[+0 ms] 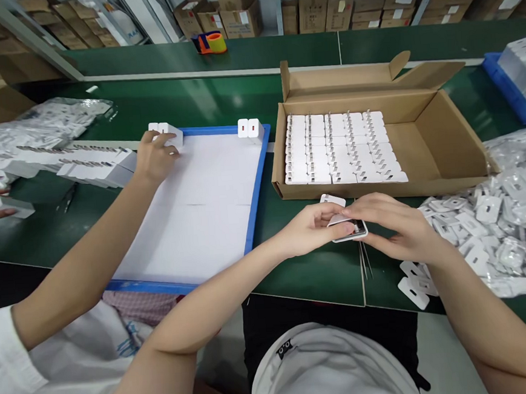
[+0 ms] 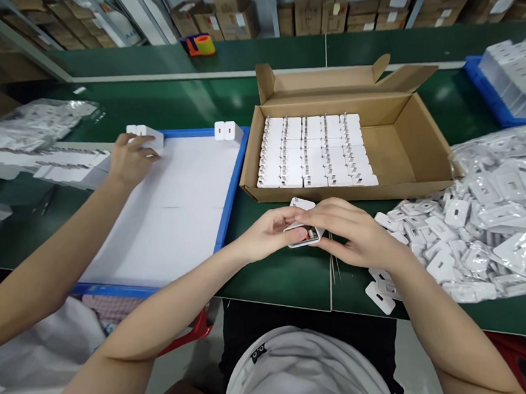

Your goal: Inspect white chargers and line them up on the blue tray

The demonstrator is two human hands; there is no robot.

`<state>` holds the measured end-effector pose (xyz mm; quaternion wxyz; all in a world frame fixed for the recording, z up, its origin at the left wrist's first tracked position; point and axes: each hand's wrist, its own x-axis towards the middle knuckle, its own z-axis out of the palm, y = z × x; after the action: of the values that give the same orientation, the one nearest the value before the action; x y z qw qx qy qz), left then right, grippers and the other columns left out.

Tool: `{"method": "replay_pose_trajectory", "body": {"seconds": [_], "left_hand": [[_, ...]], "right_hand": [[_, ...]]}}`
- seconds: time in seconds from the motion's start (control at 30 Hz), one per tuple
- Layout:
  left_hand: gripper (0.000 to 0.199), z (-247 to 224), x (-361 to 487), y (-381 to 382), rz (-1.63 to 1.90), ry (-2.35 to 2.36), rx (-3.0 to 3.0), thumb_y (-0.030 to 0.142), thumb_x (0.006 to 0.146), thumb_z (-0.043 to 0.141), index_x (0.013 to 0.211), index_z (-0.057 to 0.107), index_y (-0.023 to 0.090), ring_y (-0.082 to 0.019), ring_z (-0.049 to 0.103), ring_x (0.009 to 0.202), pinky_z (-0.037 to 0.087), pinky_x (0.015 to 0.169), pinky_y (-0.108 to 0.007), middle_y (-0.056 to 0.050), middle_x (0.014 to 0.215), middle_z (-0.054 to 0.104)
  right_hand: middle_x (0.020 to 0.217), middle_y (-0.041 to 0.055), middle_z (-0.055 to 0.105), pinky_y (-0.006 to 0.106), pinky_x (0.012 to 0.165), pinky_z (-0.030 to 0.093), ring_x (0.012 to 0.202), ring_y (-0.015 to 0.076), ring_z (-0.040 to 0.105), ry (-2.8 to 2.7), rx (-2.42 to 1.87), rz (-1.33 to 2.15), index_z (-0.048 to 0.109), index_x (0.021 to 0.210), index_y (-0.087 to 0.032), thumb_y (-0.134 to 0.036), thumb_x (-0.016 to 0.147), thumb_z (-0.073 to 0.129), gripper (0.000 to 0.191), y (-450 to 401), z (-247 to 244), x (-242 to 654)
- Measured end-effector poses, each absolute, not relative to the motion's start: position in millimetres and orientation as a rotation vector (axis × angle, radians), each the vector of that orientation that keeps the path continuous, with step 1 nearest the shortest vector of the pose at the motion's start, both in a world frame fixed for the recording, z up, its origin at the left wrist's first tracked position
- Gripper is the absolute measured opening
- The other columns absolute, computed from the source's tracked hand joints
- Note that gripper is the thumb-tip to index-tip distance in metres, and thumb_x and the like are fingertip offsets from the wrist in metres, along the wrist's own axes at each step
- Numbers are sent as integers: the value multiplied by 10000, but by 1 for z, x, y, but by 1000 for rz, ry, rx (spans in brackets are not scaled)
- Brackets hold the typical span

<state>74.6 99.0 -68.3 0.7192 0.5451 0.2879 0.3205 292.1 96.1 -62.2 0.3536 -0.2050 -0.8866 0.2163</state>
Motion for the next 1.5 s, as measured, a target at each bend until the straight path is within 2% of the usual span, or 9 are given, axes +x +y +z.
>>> {"method": "replay_pose_trajectory", "body": {"seconds": [0.17,0.3,0.53,0.67,0.83,1.1,1.27,1.5], "left_hand": [[396,-66,76,97,744,604,1271,443,793,746,975,666,100,-171,621,873,489,811,-299,-85,927,670],[417,-66,77,96,743,642,1301,464,802,731,1000,658,104,-188,628,914,490,820,-296,-93,955,669],[509,-68,76,97,789,679,1305,542,798,702,1034,676,92,-212,632,969,490,850,-298,-118,1021,672],[602,-64,73,96,816,668,1296,639,857,570,1125,687,112,-215,636,962,501,818,-299,-114,1053,677],[548,-62,71,96,888,695,1387,605,891,547,1125,704,134,-233,619,1042,494,884,-314,-104,1100,682],[577,-64,72,96,908,720,1420,609,899,529,1147,684,112,-217,629,979,502,849,-306,-119,1071,682],[593,-63,72,95,871,755,1430,622,903,507,1116,697,101,-177,614,836,502,748,-282,-116,1022,685],[500,-65,74,95,897,679,1448,555,935,510,1113,708,132,-219,639,1030,509,887,-298,-109,1084,702]], "right_hand": [[1209,66,680,368,801,566,981,213,650,-2279,-527,415,456,1455,-303,-170,930,630,569,97,-67,291],[1208,65,686,379,768,575,993,229,662,-2266,-523,352,438,1467,-314,-151,927,626,594,98,-72,289],[1175,76,683,434,832,577,1043,253,648,-2187,-583,491,489,1406,-314,-107,897,644,571,96,-68,284],[1189,72,673,481,874,569,1082,271,648,-2128,-534,469,514,1336,-327,-70,865,649,553,93,-62,284],[1230,109,651,492,903,560,1124,292,634,-2257,-561,280,527,1319,-281,-53,851,627,530,92,-65,287],[1206,120,658,441,857,579,1086,272,649,-2199,-585,158,547,1281,-235,-115,870,666,444,87,-70,276],[1124,142,675,431,836,563,1039,269,655,-2138,-575,164,584,1189,-162,-67,851,671,362,85,-70,270],[1085,132,666,441,805,554,1012,270,652,-2123,-567,187,569,1160,-177,-93,887,617,290,83,-72,269]]}}
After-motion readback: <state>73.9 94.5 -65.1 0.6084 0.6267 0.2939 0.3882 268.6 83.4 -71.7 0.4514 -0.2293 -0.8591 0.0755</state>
